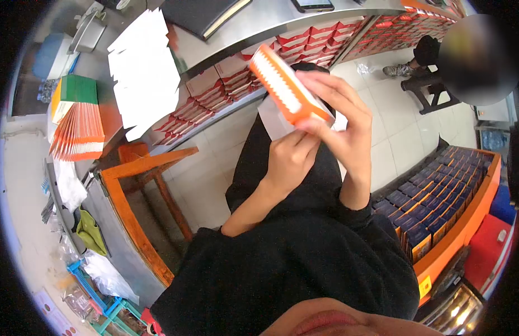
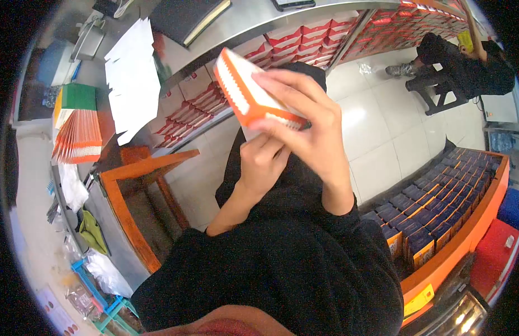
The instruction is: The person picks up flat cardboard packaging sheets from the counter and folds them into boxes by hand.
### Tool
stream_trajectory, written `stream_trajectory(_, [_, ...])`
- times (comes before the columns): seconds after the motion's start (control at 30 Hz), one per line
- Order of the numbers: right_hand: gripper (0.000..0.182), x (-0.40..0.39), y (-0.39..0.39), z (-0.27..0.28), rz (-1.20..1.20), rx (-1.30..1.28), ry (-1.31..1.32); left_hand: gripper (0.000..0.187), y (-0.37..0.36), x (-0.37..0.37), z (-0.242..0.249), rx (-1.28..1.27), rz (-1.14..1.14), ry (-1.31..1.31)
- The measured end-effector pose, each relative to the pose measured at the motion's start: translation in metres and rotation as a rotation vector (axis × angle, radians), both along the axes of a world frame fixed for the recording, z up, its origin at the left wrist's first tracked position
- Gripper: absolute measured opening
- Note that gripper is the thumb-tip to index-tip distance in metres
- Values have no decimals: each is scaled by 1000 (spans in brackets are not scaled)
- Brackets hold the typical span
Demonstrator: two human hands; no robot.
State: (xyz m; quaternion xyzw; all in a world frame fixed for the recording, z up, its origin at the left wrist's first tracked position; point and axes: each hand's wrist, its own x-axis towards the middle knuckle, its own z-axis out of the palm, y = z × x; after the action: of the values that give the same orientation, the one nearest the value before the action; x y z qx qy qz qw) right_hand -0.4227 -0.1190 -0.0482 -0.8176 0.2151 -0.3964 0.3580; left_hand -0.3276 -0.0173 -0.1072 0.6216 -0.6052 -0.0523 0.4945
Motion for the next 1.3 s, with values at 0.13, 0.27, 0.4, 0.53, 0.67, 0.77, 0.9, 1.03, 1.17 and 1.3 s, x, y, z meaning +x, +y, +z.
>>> stream_trajectory(0.13, [66,6,-5,-1,110,36,15,15,3,5,-9,-16,-49,-123])
stream_trajectory(0.27, [65,12,1,-10,140,120,64,12,5,4,-17,103,-51,-240])
stream_trajectory(0.4, [41,19,-5,-42,2,450,-33,14,-1,2,-15,207,-167,-53])
stream_trajectory(0.53, [13,6,-9,-62,-393,686,-206,27,18,26,33,224,-165,268])
stream_trajectory(0.67, [17,-5,3,-55,-283,732,-196,41,6,56,49,48,45,313])
stream_trajectory(0.77, [29,5,23,-53,-239,714,-271,29,-10,61,23,177,-162,784])
stream_trajectory(0.9, [37,4,35,-45,-166,586,-457,18,-12,45,12,39,-181,876])
stream_trajectory(1.03, [39,8,45,-37,-166,457,-329,29,-9,30,16,4,142,914])
stream_trajectory(1.17, [28,12,37,-30,-14,500,59,34,-14,42,20,-238,365,1128])
stream_trajectory(1.3, [24,10,52,-53,-232,591,70,32,-1,71,16,201,101,703])
